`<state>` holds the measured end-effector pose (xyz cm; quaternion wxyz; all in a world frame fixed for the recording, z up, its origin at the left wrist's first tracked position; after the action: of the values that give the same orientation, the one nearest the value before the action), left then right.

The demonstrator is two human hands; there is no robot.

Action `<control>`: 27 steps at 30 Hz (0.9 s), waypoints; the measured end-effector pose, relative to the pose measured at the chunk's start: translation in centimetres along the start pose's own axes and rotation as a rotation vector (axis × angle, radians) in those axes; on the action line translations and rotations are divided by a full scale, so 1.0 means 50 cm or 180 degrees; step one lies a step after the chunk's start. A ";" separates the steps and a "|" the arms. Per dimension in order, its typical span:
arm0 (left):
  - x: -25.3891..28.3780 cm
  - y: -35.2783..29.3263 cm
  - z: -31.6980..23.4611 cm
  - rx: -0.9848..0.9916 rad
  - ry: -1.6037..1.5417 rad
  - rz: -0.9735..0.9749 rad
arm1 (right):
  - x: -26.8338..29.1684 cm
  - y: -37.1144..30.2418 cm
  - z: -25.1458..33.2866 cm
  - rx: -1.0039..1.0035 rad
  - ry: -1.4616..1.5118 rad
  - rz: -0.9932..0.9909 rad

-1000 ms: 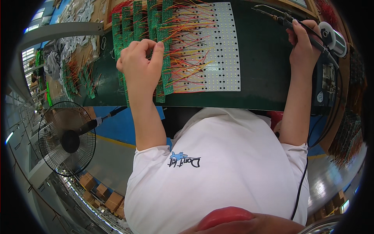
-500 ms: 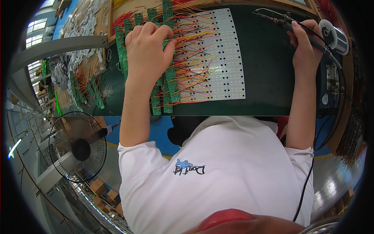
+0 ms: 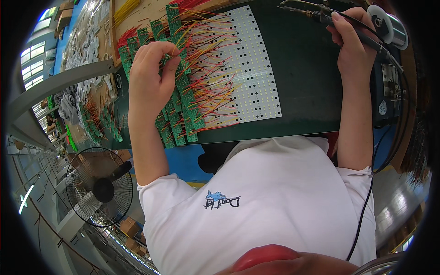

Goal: The person holds wires and circuit boards, then solders the wires to the LED circuit board panel using a soldering iron.

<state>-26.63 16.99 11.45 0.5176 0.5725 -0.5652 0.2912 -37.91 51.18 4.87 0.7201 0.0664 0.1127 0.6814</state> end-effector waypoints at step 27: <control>-0.029 0.073 0.031 0.0603 -0.1237 0.0871 | 0.017 0.002 -0.031 -0.0044 0.0161 0.0412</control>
<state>-30.75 16.67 10.63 0.2990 0.5819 -0.6965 0.2947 -38.36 51.92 3.31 0.6719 0.0513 0.1216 0.7288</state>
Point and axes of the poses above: each hand's wrist, its own y-axis towards the middle knuckle, its own x-axis out of the back of the hand, z = x × y, the point moved 5 cm from there along y, towards the middle knuckle, and after that the axes turned 1 degree about y, right-handed, at the moved point
